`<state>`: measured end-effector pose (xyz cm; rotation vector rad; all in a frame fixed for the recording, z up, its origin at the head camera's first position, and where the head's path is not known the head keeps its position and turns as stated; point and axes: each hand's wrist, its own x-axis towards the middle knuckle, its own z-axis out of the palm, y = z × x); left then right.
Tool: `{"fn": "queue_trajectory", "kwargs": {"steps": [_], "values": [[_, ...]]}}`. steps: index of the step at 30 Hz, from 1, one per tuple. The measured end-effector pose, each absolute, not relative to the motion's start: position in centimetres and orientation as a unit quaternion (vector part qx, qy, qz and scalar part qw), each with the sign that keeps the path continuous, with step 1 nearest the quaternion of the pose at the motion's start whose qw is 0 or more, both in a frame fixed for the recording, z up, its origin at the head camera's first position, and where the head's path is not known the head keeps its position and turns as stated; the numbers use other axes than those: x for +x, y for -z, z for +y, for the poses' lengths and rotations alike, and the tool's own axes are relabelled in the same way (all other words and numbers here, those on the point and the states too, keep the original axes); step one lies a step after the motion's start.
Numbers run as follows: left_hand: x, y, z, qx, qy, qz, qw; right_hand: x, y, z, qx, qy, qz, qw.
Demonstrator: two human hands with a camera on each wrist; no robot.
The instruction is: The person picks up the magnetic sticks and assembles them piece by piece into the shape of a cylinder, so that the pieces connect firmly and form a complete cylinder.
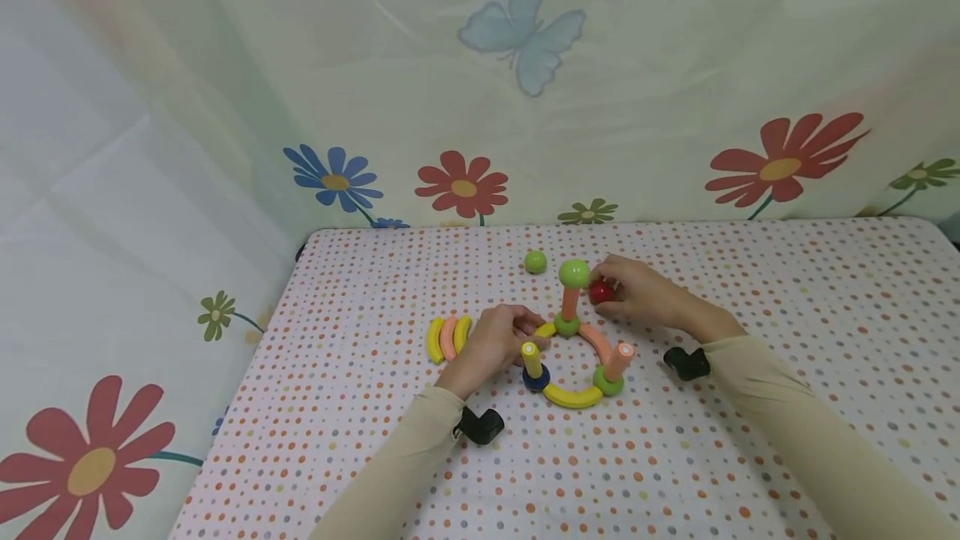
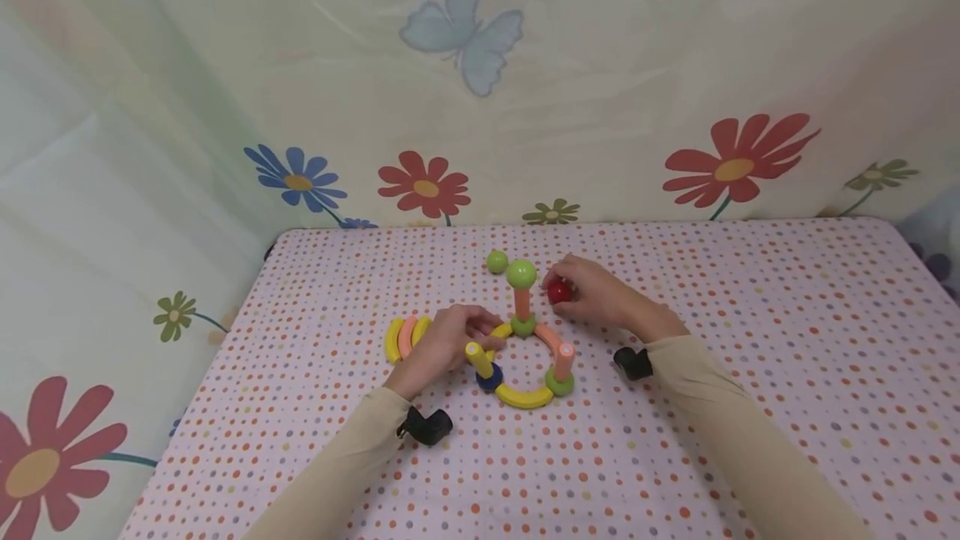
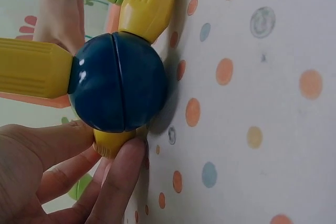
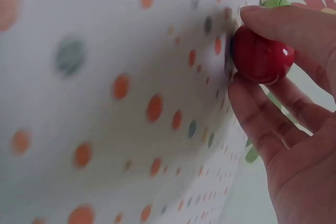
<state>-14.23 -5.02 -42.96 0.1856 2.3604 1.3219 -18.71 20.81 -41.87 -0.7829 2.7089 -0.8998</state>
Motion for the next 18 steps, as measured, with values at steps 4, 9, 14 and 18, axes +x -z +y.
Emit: {"fn": "queue_trajectory", "kwargs": {"steps": [4, 9, 14, 18], "values": [[-14.3, 43.0, -5.0, 0.061, -0.480, 0.849, 0.213, -18.0, 42.1, 21.5, -0.243, 0.292, 0.922, 0.075], [-14.3, 43.0, -5.0, 0.065, -0.480, 0.848, 0.217, -16.9, 41.9, 22.6, -0.212, 0.302, 0.927, 0.063], [-14.3, 43.1, -5.0, 0.072, -0.479, 0.847, 0.218, -15.5, 40.6, 23.4, -0.227, 0.320, 0.919, 0.050], [-14.3, 43.1, -5.1, 0.072, -0.489, 0.842, 0.218, -14.3, 38.7, 23.7, -0.266, 0.302, 0.915, 0.014]]}}
